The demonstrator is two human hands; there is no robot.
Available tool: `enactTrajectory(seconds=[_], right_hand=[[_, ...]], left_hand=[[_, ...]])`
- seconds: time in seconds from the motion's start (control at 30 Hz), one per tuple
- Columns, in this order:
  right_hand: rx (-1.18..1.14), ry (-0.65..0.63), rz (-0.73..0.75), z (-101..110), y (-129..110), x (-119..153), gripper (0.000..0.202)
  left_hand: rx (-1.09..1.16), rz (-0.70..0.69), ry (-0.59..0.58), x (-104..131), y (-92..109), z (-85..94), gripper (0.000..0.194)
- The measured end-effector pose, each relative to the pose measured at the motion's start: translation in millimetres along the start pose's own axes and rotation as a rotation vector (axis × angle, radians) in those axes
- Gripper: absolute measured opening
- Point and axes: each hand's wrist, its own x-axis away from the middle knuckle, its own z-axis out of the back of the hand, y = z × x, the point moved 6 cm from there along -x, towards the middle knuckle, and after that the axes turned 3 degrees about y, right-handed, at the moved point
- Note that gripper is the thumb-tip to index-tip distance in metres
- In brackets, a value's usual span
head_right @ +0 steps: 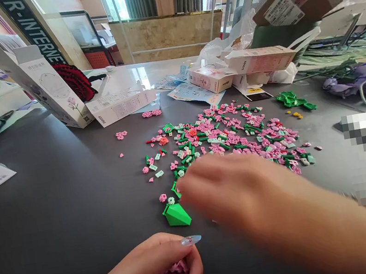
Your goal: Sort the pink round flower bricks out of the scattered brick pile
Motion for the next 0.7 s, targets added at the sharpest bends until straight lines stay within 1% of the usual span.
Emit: enactTrajectory(seconds=[0.07, 0.13, 0.2, 0.23, 0.3, 0.4, 0.47, 0.5, 0.57, 0.63, 0.7], right_hand=[[0.091, -0.025, -0.12, -1, 36, -6, 0.028], [0.093, -0.157, -0.228, -13, 66, -8, 0.015], [0.056, -0.266, -0.28, -25, 83, -8, 0.005], [0.032, -0.299, -0.285, -29, 86, -9, 0.004], [-0.013, -0.331, -0.278, -34, 87, -9, 0.008], [-0.047, -0.34, -0.263, -34, 83, -10, 0.017], [-0.055, -0.336, -0.253, -33, 82, -10, 0.019], [-0.059, -0.336, -0.249, -33, 83, -10, 0.019], [-0.061, -0.343, -0.241, -34, 85, -9, 0.019], [-0.055, -0.35, -0.239, -37, 87, -8, 0.018], [-0.055, -0.358, -0.25, -39, 89, -7, 0.019]], left_hand=[[0.024, -0.071, 0.064, -2, 3, 4.0, 0.036], [0.018, -0.062, 0.085, -4, 2, 5.7, 0.034], [0.004, -0.048, 0.104, -3, 2, 6.7, 0.033], [-0.001, -0.05, 0.112, -3, 4, 6.8, 0.034], [-0.008, -0.056, 0.133, -4, 7, 6.3, 0.036], [-0.03, 0.028, 0.127, -5, 6, 3.6, 0.041], [-0.036, 0.048, 0.11, -6, 4, 2.4, 0.042], [-0.029, 0.005, 0.128, -6, 5, 3.8, 0.039], [-0.027, -0.065, 0.094, -6, 5, 3.1, 0.034], [-0.026, -0.079, 0.096, -5, 4, 4.2, 0.032], [-0.04, -0.04, 0.124, -6, 3, 5.7, 0.034]])
